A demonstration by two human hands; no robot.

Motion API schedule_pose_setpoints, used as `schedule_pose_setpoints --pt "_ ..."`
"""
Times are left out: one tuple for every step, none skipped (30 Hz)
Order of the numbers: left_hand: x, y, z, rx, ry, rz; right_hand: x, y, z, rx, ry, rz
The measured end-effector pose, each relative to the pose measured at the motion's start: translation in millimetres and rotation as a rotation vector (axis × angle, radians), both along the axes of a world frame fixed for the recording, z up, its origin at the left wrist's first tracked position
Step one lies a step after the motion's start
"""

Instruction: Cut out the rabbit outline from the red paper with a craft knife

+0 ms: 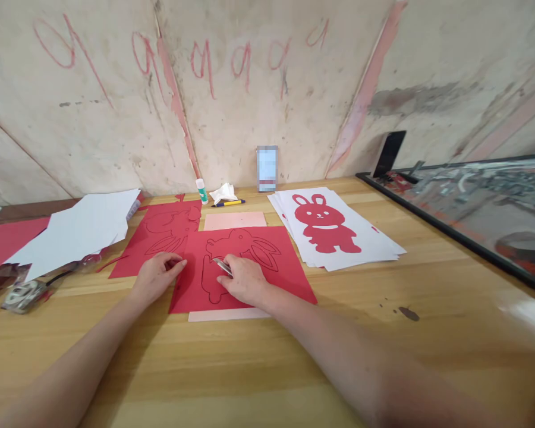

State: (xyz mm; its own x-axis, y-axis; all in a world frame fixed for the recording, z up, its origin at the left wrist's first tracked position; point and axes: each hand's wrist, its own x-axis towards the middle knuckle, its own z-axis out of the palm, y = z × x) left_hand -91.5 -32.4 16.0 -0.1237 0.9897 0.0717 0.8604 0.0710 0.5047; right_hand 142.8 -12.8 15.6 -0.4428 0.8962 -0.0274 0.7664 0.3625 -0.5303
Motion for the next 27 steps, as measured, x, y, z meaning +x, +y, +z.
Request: schedule_pose_setpoints --pt "-1 1 1.3 -0.017 -0.012 -0.007 0 0 0.1 -0.005 -0.005 0.0" --pt "-1 3 2.9 -0.035 -0.022 -0.016 0 -1 0.3 -0.01 -0.01 -0.001" --pt "-2 4 4.9 -0.051 -0.032 -0.02 0 -1 0.6 -0.019 -0.017 -0.002" --pt "-2 5 7.2 -0.068 -0.042 -0.025 0 -1 0.8 -0.024 -0.024 -0.001" --pt "-2 6 9.6 -0.082 -0.052 -0.026 0 -2 1.0 -0.025 -0.029 0.002" --pt "-1 7 12.0 -0.095 -0.062 -0.025 0 -2 1.2 -0.021 -0.033 0.005" --pt "0 7 14.2 -0.107 -0.073 -0.023 0 -3 1.3 -0.016 -0.037 0.009" --pt "1 7 16.1 -0.116 -0.086 -0.018 0 -3 1.5 -0.011 -0.039 0.012" --pt "3 7 17.4 -0.124 -0.1 -0.013 0 -3 1.7 -0.007 -0.042 0.014" --pt "4 6 18.0 -0.129 -0.116 -0.006 0 -4 1.9 -0.006 -0.044 0.015" --pt "6 6 18.0 -0.131 -0.133 0.003 1 -4 2.0 -0.005 -0.043 0.017" --pt "7 5 17.3 -0.132 -0.152 0.012 1 -4 2.1 -0.004 -0.041 0.018" --pt "8 5 16.2 -0.131 -0.171 0.024 1 -4 2.2 -0.003 -0.038 0.022" --pt "9 5 14.7 -0.132 -0.191 0.036 1 -4 2.1 -0.001 -0.036 0.024" --pt "10 5 13.2 -0.134 -0.21 0.047 1 -4 1.8 0.004 -0.034 0.028" --pt "11 5 11.8 -0.134 -0.227 0.056 1 -3 1.4 0.01 -0.032 0.029" --pt "12 5 10.7 -0.132 -0.242 0.061 1 -3 1.0 0.016 -0.031 0.029" --pt "13 5 9.9 -0.125 -0.255 0.063 1 -2 0.5 0.02 -0.032 0.029" --pt "15 5 9.5 -0.115 -0.266 0.06 1 -1 0.0 0.025 -0.032 0.027" --pt "17 4 9.5 -0.107 -0.278 0.059 0 -1 -0.5 0.028 -0.036 0.024" --pt "19 4 9.7 -0.096 -0.284 0.061 0 0 -0.7 0.033 -0.036 0.026" --pt "22 3 10.1 -0.086 -0.284 0.064 0 0 -0.9 0.04 -0.033 0.024" --pt "24 3 10.4 -0.082 -0.281 0.068 0 0 -0.9 0.043 -0.031 0.023" --pt "25 2 10.8 -0.072 -0.274 0.071 -1 0 -0.8 0.046 -0.032 0.023" --pt "26 2 10.9 -0.057 -0.266 0.073 -1 -1 -0.7 0.046 -0.037 0.022" --pt "27 3 11.0 -0.039 -0.26 0.078 -1 -1 -0.6 0.047 -0.044 0.022" --pt "27 4 10.9 -0.02 -0.256 0.082 -1 -1 -0.5 0.05 -0.051 0.021"
